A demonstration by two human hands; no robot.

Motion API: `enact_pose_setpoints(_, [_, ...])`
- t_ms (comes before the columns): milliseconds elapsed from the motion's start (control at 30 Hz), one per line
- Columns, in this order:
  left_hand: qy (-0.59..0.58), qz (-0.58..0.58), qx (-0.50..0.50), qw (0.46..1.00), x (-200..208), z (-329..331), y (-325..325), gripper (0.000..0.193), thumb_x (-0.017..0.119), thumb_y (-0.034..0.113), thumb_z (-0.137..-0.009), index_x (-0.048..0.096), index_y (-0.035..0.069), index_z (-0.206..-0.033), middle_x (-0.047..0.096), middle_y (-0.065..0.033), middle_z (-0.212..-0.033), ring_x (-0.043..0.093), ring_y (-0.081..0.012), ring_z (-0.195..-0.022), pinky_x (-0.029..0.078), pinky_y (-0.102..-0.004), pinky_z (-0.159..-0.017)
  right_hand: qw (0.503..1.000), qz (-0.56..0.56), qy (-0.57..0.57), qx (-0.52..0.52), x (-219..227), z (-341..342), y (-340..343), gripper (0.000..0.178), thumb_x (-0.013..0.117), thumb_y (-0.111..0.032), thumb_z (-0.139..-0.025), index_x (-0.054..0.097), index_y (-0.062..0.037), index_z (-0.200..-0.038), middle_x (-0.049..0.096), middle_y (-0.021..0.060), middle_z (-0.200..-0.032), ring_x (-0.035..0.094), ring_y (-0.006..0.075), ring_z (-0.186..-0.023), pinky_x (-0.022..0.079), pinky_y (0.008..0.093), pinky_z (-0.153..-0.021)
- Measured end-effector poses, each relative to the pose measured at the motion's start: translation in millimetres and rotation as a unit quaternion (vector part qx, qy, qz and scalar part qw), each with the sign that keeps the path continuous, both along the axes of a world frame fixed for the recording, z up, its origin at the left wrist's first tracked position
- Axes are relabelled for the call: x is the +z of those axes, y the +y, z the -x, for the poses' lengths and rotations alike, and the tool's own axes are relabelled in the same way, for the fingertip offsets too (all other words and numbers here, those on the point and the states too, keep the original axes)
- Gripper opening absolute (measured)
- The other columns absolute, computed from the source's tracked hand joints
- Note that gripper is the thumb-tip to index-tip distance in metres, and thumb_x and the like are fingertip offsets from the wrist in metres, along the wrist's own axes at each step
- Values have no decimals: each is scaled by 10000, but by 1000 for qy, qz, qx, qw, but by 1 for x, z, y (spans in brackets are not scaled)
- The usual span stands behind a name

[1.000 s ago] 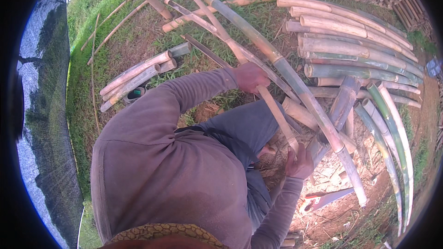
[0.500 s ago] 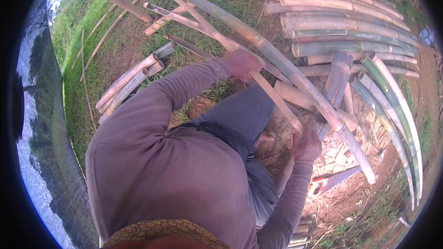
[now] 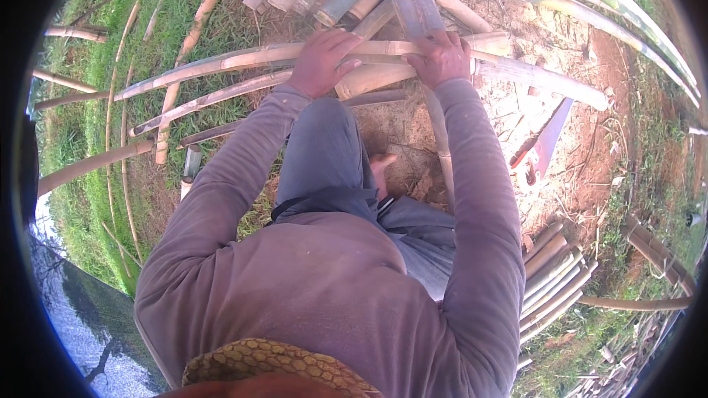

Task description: The person sits on the ground and uses a hand saw to cut bamboo poles into shorter sections. They repeatedly position each pole, saw through it, and set the cut pieces aside. The work area contains many stacked bamboo poles and cut pieces.

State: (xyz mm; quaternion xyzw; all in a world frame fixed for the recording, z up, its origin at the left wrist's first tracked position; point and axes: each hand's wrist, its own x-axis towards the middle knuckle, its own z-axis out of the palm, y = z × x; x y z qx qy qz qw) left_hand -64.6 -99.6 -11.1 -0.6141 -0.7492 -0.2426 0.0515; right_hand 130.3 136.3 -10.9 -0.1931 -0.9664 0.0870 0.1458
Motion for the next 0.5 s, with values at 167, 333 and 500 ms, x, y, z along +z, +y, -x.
enact_pose_setpoints(167, [5, 25, -23, 999, -13, -6, 31, 419, 737, 287, -969, 709, 86, -1336, 747, -110, -1276, 661, -307, -1248, 456, -494, -1091, 1000, 15, 6, 0, -15, -3, 4, 455, 803, -518, -888, 777, -281, -1275, 692, 5, -1316, 602, 302, -1302, 379, 545, -1168])
enact_pose_setpoints(333, [24, 27, -30, 999, -15, -4, 32, 398, 758, 250, -950, 727, 110, -1322, 766, -49, -1254, 678, -237, -1237, 453, -447, -1109, 977, -59, 161, -126, 8, -58, -2, 513, 780, -474, -923, 704, -242, -1374, 673, 58, -1326, 597, 300, -1284, 383, 542, -1155])
enact_pose_setpoints(500, [49, 20, -48, 997, -14, -2, 35, 409, 779, 228, -931, 730, 103, -1317, 774, -51, -1239, 695, -218, -1210, 473, -428, -1100, 856, 83, -29, -510, -89, -262, 49, 491, 687, -376, -974, 644, -162, -1414, 626, 142, -1423, 548, 363, -1366, 430, 545, -1135])
